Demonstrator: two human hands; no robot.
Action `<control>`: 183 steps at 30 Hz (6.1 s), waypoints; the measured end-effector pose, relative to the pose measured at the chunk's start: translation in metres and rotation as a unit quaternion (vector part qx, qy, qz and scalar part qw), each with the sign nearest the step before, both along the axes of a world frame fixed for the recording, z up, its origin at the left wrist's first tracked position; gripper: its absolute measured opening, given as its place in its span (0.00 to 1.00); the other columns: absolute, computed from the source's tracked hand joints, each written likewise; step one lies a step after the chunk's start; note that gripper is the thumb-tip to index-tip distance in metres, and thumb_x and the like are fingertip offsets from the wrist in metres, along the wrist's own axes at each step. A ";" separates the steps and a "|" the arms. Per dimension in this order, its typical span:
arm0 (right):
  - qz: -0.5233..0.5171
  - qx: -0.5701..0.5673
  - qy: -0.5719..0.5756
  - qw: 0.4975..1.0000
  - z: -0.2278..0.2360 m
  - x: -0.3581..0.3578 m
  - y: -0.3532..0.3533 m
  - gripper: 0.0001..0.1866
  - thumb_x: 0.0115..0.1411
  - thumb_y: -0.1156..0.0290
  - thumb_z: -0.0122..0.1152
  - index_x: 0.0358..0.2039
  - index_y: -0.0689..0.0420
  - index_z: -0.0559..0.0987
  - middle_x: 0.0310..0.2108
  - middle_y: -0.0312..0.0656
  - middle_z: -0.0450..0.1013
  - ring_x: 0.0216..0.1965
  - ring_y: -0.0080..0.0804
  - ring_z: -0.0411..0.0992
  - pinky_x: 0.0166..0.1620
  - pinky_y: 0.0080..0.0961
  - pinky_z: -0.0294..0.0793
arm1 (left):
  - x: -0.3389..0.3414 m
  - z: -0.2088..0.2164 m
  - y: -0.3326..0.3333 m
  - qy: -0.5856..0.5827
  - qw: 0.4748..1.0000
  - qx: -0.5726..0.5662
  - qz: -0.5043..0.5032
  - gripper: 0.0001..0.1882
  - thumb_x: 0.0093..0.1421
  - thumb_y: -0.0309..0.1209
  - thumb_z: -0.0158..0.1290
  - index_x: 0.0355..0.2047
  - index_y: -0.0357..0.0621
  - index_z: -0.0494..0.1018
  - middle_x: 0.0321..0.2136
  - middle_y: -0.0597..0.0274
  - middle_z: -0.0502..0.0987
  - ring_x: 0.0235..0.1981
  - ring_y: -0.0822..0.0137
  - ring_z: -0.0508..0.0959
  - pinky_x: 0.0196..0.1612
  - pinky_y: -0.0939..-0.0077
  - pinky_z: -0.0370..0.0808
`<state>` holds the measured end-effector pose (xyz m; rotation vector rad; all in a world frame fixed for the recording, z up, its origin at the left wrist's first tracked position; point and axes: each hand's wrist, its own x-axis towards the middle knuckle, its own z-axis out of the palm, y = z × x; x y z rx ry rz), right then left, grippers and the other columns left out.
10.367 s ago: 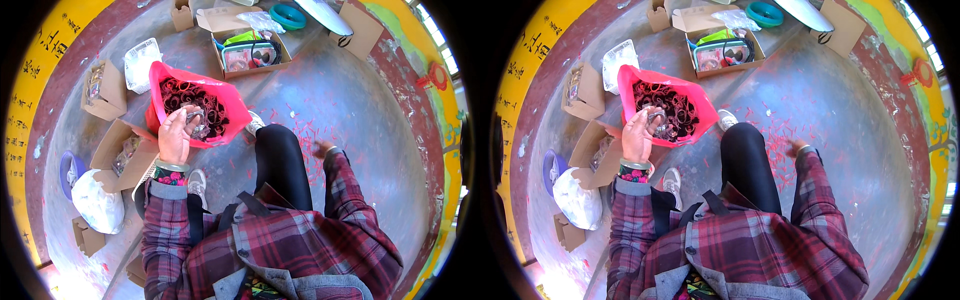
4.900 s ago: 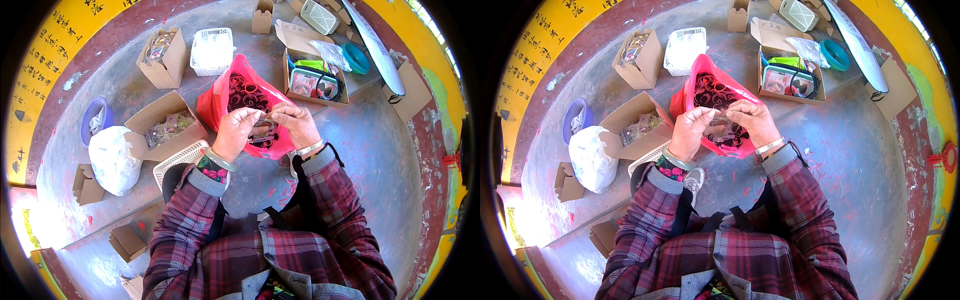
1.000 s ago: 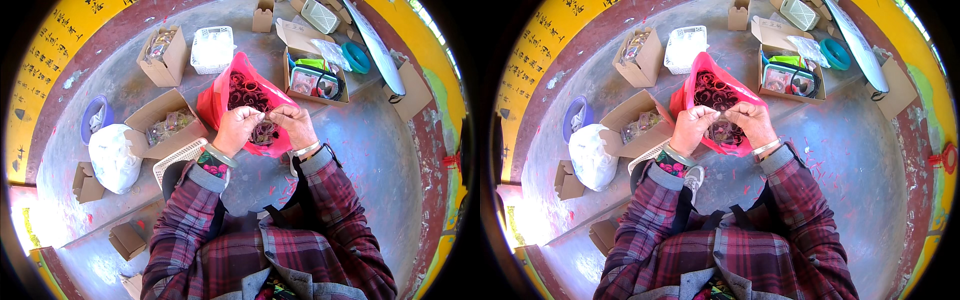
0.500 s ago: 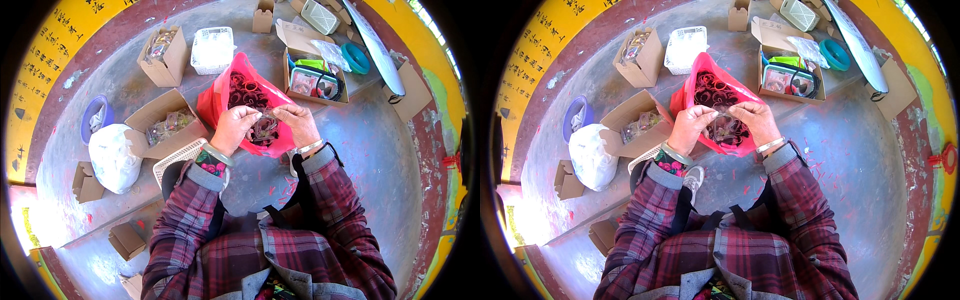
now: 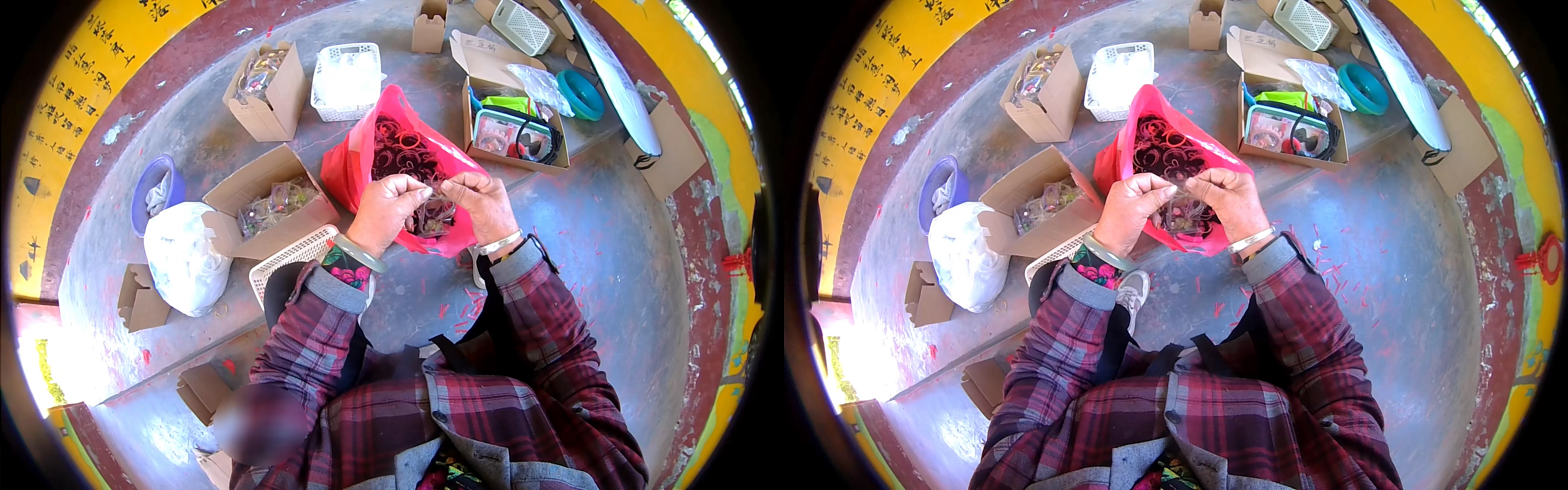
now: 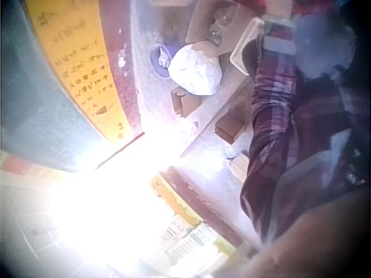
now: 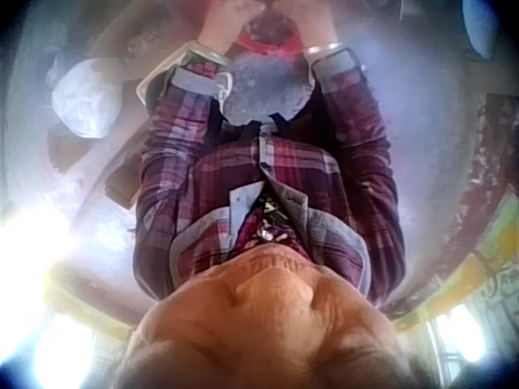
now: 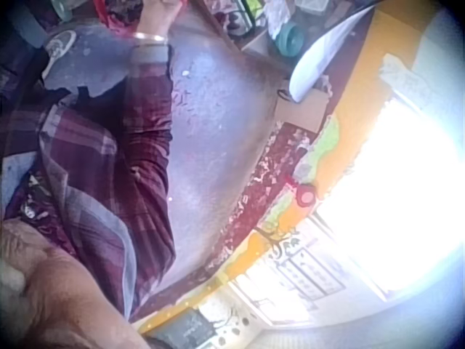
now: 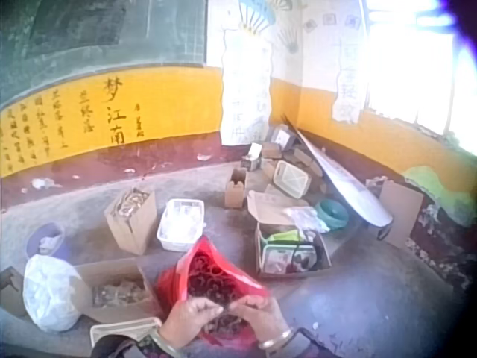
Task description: The person sits on the floor and sorts through a pink bag filled with hair accessories. They pick up individual items, such as hair ties and clips, inspect them, and place them into a white basket or back into the bag.
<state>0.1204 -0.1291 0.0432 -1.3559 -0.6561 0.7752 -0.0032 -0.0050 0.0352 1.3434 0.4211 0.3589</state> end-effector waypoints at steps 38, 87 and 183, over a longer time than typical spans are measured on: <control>-0.050 -0.028 -0.114 0.992 -0.007 0.000 0.008 0.18 0.60 0.63 0.52 0.20 0.63 0.77 0.19 0.34 0.71 0.23 0.19 0.66 0.31 0.18 0.66 | -0.095 0.041 0.038 -0.093 0.954 -0.060 0.279 0.08 0.60 0.28 0.48 0.37 0.39 0.73 0.28 0.65 0.77 0.27 0.76 0.77 0.22 0.89 0.68; -0.025 -0.117 -0.102 0.988 -0.029 -0.002 0.014 0.17 0.59 0.62 0.53 0.20 0.60 0.77 0.18 0.35 0.70 0.22 0.19 0.66 0.29 0.17 0.65 | -0.249 -0.165 0.018 0.414 0.813 0.409 0.004 0.13 0.55 0.36 0.46 0.25 0.39 0.74 0.24 0.47 0.75 0.30 0.47 0.75 0.35 0.57 0.71; 0.070 -0.105 -0.178 0.976 -0.033 -0.010 0.011 0.18 0.55 0.61 0.55 0.19 0.63 0.78 0.16 0.46 0.73 0.20 0.29 0.73 0.28 0.24 0.70 | -0.176 -0.121 0.071 0.283 0.722 0.608 0.172 0.07 0.56 0.32 0.47 0.28 0.42 0.71 0.26 0.53 0.75 0.29 0.50 0.75 0.34 0.58 0.71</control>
